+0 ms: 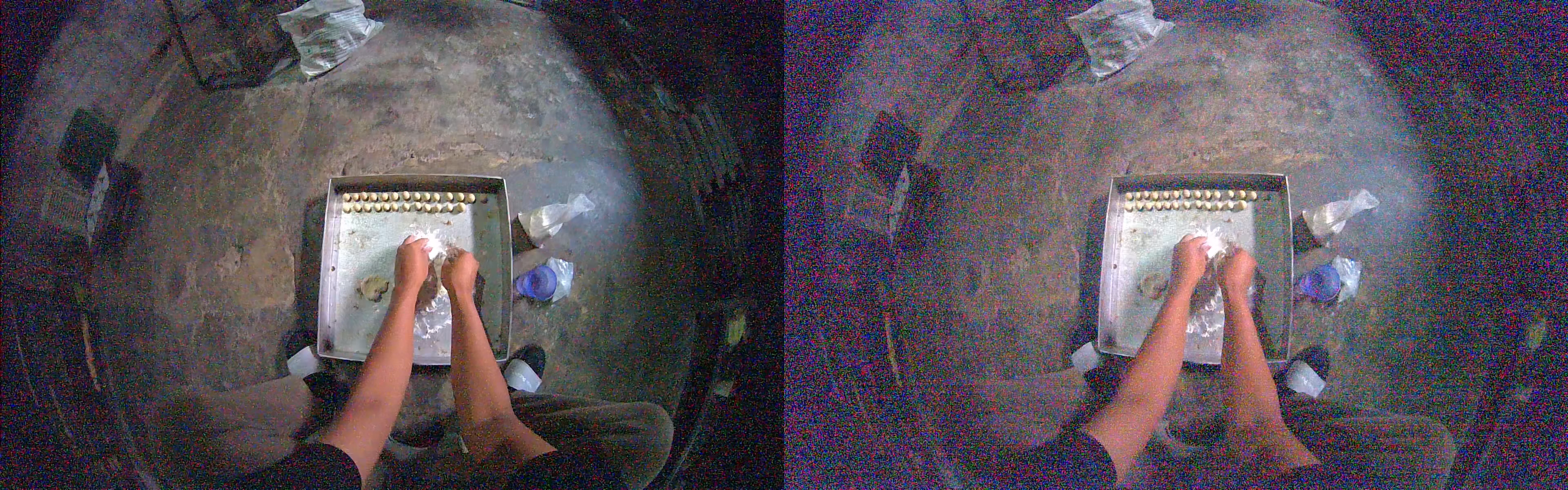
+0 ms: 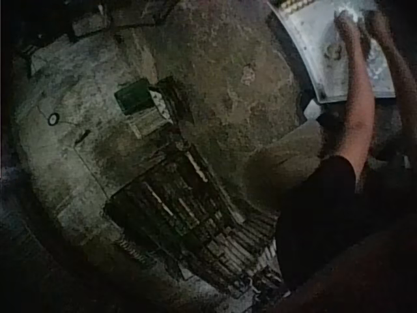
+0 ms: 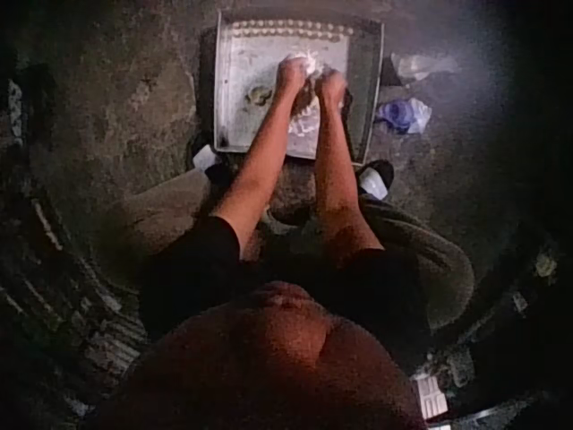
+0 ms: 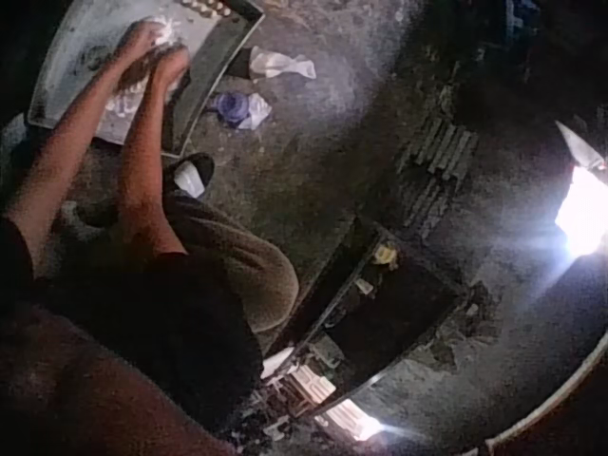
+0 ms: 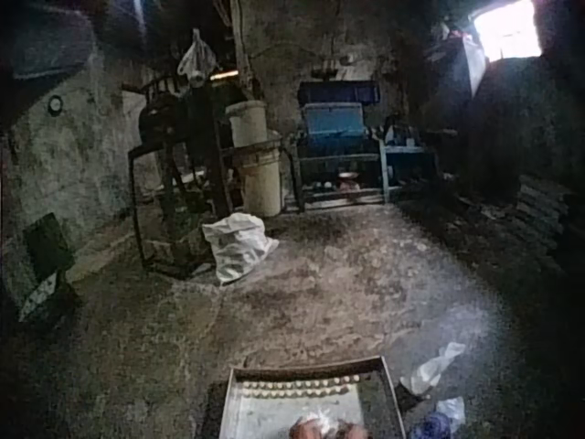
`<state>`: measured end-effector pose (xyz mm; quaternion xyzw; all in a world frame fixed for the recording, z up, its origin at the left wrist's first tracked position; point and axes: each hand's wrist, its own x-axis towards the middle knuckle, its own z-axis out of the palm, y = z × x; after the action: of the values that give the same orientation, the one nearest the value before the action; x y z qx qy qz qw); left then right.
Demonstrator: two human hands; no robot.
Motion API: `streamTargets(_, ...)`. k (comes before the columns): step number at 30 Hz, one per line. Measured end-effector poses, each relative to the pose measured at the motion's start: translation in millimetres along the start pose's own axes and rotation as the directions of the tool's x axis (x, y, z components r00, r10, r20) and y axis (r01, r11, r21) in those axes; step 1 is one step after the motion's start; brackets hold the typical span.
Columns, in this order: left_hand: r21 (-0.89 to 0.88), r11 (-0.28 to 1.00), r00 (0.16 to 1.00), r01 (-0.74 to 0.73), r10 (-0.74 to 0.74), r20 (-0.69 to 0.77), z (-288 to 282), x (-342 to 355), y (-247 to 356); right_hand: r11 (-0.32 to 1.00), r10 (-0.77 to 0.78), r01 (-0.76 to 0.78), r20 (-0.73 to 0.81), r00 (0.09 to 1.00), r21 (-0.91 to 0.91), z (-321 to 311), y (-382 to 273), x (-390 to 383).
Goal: The person shapes pieces of dough into small balls by hand and arranges them in rows on a metal tray.
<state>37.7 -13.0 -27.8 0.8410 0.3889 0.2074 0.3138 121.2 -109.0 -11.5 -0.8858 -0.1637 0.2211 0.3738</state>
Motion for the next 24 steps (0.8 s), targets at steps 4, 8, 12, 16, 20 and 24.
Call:
streamTargets(4, -0.102, 0.995, 0.988, -0.004, -0.012, -0.155, -19, -22, 1, 1.0, -0.022, 0.022, 0.029, 0.999, -0.004, -6, -1, -1)
streamTargets(8, -0.045, 0.978, 0.979, 0.201, -0.202, -0.019, -27, -49, -5, 0.996, -0.083, 0.084, 0.056, 0.995, -0.014, -1, -2, 1)
streamTargets(12, -0.072, 0.993, 0.994, 0.097, -0.1, -0.044, -21, -57, -4, 0.838, -0.523, 0.534, 0.112, 0.845, -0.113, 13, -7, 8)
streamTargets(16, -0.031, 0.946, 0.942, 0.323, -0.325, -0.084, -20, -70, 2, 0.566, -0.624, 0.758, 0.433, 0.651, -0.324, 20, -4, 6)
streamTargets(20, -0.115, 0.942, 0.936, 0.316, -0.329, -0.126, -31, -76, -5, 0.595, -0.592, 0.763, 0.504, 0.629, -0.253, 10, 13, -24)
streamTargets(24, 0.038, 0.986, 0.979, 0.16, -0.154, -0.133, -38, -75, -13, 0.449, -0.761, 0.879, 0.447, 0.47, -0.161, -19, 38, -60)
